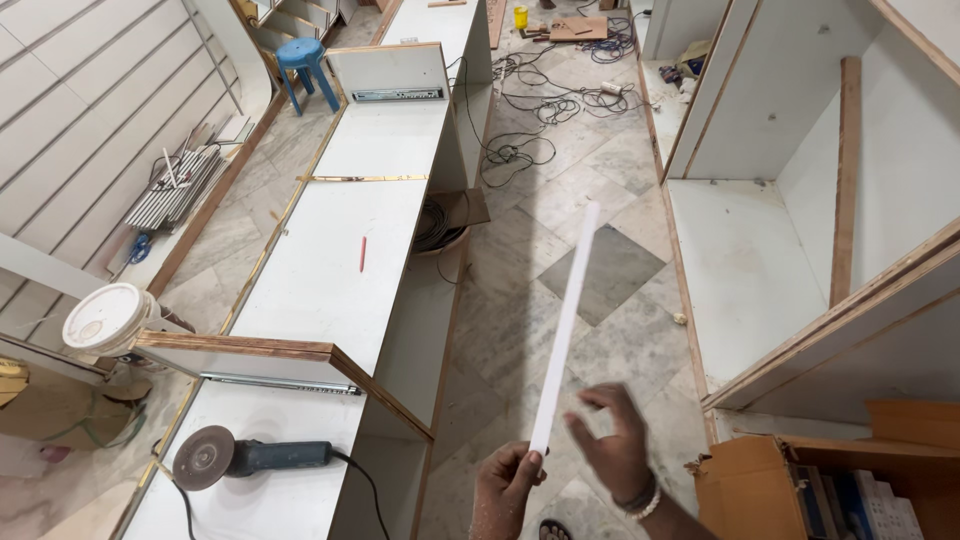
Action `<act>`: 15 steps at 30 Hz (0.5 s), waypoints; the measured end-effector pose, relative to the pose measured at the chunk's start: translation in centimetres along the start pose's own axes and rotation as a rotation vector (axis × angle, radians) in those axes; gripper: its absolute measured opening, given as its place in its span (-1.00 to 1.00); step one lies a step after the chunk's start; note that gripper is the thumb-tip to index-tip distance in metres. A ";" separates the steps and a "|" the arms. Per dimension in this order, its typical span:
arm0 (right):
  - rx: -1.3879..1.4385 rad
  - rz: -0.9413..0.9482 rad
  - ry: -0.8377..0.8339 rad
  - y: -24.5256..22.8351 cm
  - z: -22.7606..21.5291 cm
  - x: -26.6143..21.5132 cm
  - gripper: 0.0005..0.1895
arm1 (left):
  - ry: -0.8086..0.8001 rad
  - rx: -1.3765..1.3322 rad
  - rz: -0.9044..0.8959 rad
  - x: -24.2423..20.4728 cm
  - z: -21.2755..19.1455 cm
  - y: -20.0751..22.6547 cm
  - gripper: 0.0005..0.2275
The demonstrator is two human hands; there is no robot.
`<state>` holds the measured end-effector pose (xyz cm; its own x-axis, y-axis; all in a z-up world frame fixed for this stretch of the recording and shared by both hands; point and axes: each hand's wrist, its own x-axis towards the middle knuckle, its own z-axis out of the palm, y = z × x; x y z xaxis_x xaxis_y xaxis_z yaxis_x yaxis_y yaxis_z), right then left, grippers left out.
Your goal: The person uses an angle grinder to sand the edges of a long, thin white wooden strip. They hold the strip with one hand and the tool with the other, moving the grinder along the length of the wood. The person periodically stops to inspect the sanded surface and then resumes sanding.
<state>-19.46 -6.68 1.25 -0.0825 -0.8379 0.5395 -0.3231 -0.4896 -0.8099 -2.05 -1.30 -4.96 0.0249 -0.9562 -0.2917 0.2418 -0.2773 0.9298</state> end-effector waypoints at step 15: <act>-0.036 -0.225 -0.100 -3.1 -2.1 2.2 -0.91 | 0.319 0.035 0.066 -0.7 -0.7 1.1 -0.87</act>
<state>-20.65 -6.51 5.44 0.0881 -0.7294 0.6784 -0.3560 -0.6591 -0.6624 -1.16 -0.87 -3.93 0.3433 -0.8963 -0.2806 0.1960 -0.2238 0.9547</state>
